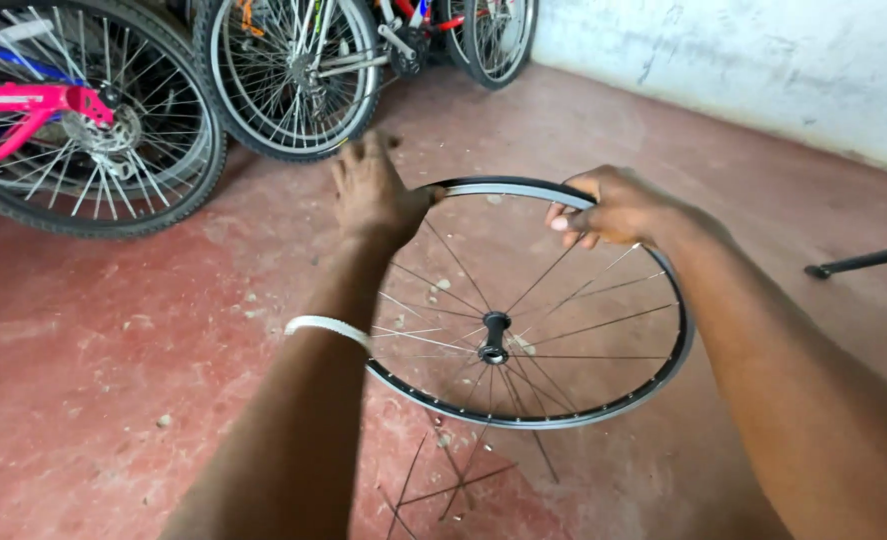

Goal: Manually detaching and removing spokes from a bicycle rim and hub.

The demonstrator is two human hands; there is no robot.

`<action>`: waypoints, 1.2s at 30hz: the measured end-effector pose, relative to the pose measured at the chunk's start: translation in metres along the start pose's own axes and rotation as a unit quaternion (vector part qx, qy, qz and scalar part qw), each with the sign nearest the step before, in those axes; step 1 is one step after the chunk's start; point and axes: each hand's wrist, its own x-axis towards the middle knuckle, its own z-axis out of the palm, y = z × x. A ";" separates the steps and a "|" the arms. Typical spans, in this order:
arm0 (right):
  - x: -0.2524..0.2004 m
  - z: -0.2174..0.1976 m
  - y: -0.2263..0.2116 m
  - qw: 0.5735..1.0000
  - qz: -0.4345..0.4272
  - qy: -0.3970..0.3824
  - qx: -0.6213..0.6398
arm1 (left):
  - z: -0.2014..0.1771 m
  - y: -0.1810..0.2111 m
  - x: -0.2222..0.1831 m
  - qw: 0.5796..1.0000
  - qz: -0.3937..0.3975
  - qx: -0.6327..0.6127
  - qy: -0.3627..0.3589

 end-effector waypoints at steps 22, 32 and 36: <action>0.061 -0.057 0.098 0.960 0.171 0.107 -0.194 | 0.064 -0.097 0.079 0.989 -0.125 -0.056 0.049; 0.189 0.013 0.225 0.927 0.106 0.348 -0.090 | 0.125 -0.124 0.160 0.965 0.004 -0.226 0.131; 0.198 0.053 0.215 0.926 0.036 0.376 0.007 | 0.150 -0.163 0.173 0.912 0.046 -0.383 0.140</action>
